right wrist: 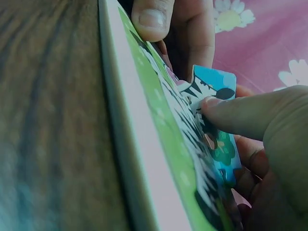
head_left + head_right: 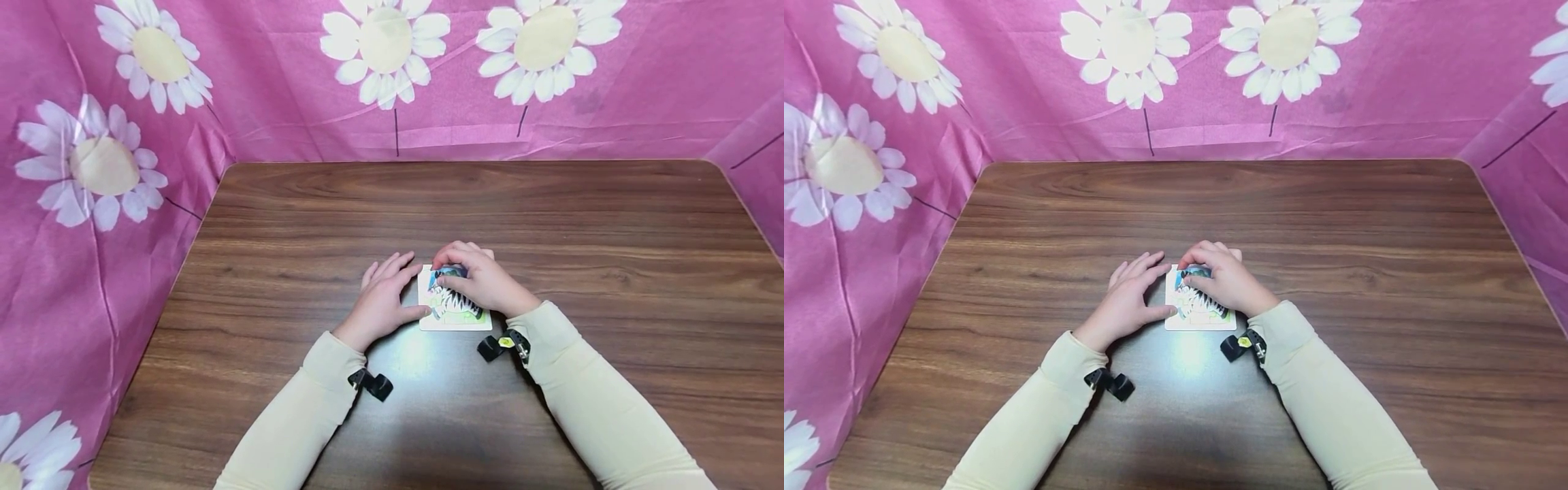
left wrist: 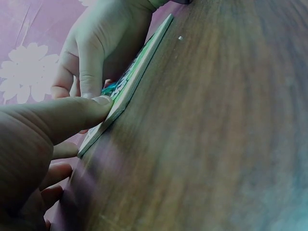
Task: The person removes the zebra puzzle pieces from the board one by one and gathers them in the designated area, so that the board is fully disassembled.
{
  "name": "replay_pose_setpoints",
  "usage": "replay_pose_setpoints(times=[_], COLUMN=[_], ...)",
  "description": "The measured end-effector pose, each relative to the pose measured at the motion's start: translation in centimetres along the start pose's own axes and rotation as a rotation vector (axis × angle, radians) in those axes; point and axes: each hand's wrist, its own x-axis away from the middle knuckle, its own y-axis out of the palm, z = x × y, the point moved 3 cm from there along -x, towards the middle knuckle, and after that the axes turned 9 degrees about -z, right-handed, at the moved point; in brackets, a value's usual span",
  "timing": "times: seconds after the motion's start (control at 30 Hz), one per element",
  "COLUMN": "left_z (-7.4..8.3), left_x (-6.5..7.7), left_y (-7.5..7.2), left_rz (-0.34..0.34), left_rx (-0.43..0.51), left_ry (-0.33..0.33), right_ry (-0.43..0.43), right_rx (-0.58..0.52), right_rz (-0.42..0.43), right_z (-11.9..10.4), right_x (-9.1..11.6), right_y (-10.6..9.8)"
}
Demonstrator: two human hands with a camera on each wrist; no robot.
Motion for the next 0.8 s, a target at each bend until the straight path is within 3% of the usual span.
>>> replay_pose_setpoints(times=[0.4,0.8], left_z=[-0.07,0.01], left_x=[-0.12,-0.11], left_y=[-0.02,-0.11], left_rz=[-0.008,-0.014], left_rx=[0.011,-0.012], left_ry=[-0.012,-0.007], right_ry=[0.031,0.026], right_rx=[-0.097,-0.037], right_rz=[0.01,0.029], right_z=[0.17,0.33], right_x=[-0.06,-0.06], right_y=[-0.29,0.05])
